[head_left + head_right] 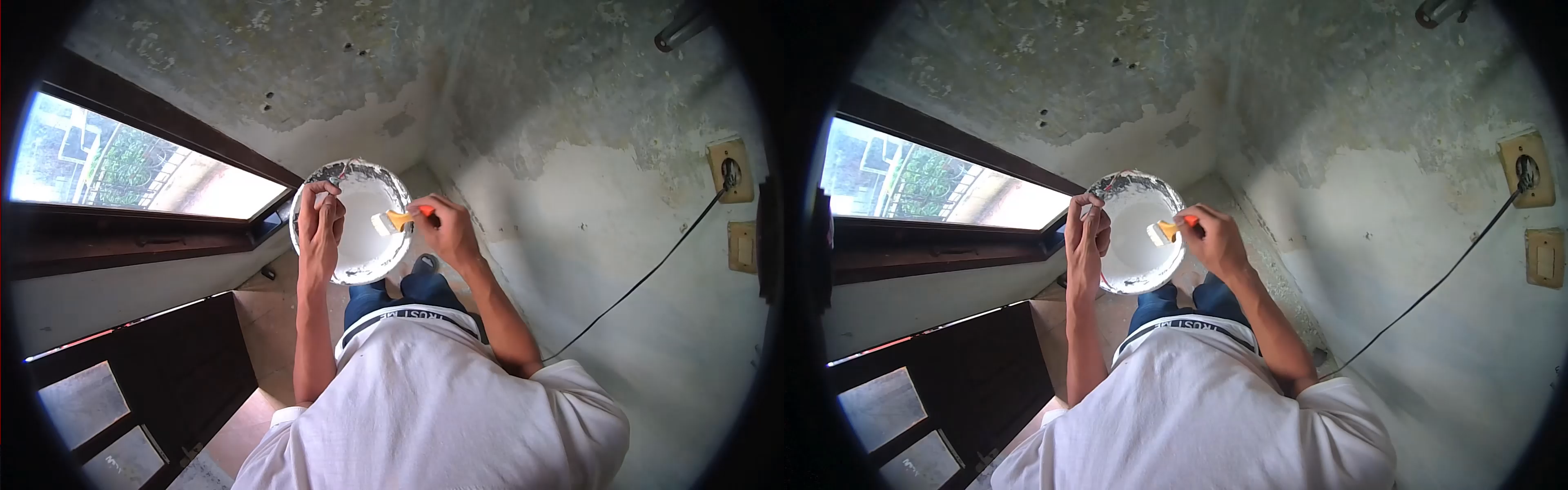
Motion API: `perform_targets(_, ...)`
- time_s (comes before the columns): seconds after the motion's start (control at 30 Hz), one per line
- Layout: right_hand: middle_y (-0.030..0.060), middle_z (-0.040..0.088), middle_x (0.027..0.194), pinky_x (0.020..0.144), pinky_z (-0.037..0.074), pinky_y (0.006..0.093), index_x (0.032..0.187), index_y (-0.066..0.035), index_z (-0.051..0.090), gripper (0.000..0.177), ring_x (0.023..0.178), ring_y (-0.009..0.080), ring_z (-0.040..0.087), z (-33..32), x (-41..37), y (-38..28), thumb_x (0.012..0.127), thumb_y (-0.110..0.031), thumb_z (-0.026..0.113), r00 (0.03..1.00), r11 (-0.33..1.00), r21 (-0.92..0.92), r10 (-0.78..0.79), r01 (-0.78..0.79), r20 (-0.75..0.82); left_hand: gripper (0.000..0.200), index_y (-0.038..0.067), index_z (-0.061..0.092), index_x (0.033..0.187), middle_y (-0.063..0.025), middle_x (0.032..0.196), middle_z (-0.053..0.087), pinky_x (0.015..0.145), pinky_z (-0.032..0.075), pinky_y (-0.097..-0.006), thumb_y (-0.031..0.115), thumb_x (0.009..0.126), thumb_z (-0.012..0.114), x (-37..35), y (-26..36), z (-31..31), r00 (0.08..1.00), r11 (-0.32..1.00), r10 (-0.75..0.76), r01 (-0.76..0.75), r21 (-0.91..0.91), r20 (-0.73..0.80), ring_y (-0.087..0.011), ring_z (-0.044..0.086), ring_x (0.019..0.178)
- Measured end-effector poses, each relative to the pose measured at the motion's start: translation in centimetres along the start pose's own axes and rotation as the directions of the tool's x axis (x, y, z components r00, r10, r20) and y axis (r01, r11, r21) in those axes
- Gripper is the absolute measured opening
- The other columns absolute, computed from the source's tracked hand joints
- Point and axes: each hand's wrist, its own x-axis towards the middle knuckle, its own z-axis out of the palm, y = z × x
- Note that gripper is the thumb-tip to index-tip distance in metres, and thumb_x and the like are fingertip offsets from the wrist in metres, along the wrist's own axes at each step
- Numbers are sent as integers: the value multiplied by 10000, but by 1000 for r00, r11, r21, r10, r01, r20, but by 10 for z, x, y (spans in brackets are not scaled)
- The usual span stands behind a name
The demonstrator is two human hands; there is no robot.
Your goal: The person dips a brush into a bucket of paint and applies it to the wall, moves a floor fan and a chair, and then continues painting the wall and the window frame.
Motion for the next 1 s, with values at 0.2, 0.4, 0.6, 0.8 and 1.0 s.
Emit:
perform_targets(0.2,163,719,901,723,577,438,954,-13,719,164,804,364,725,75,23,-10,970,-175,730,952,973,-100,-177,208,250,145,96,516,1226,85,746,369,503,160,-211,208,1166,444,-7,13,-14,1000,1000,17,-18,-26,-6,3,255,583)
perform_targets(0.4,200,706,908,801,575,495,896,-1,716,241,893,406,718,136,31,10,986,-223,690,862,929,-196,-192,314,470,120,107,485,1233,56,804,421,580,271,-223,169,1163,410,-14,30,-33,999,998,-52,52,-35,-2,-36,300,665)
perform_targets(0.6,198,712,913,809,574,491,923,-1,738,225,895,404,718,153,27,19,979,-213,689,840,915,-241,-162,325,518,118,114,479,1211,60,803,422,571,265,-212,212,1170,427,-13,37,-48,1000,995,-27,28,-97,12,-30,297,657)
perform_targets(0.8,199,713,904,774,567,475,940,6,734,222,858,400,718,118,30,-20,975,-210,697,912,965,-149,-147,218,383,123,132,464,1158,90,746,352,486,172,-213,254,1170,461,-8,36,-55,999,990,37,-36,-135,11,-3,238,583)
perform_targets(1.0,196,740,916,744,572,428,996,9,745,190,799,370,726,82,24,-51,977,-175,702,984,998,-60,6,5,177,100,110,463,1209,60,799,391,575,258,-216,195,1165,437,-12,38,-65,1000,993,22,-21,-112,9,-35,297,671)
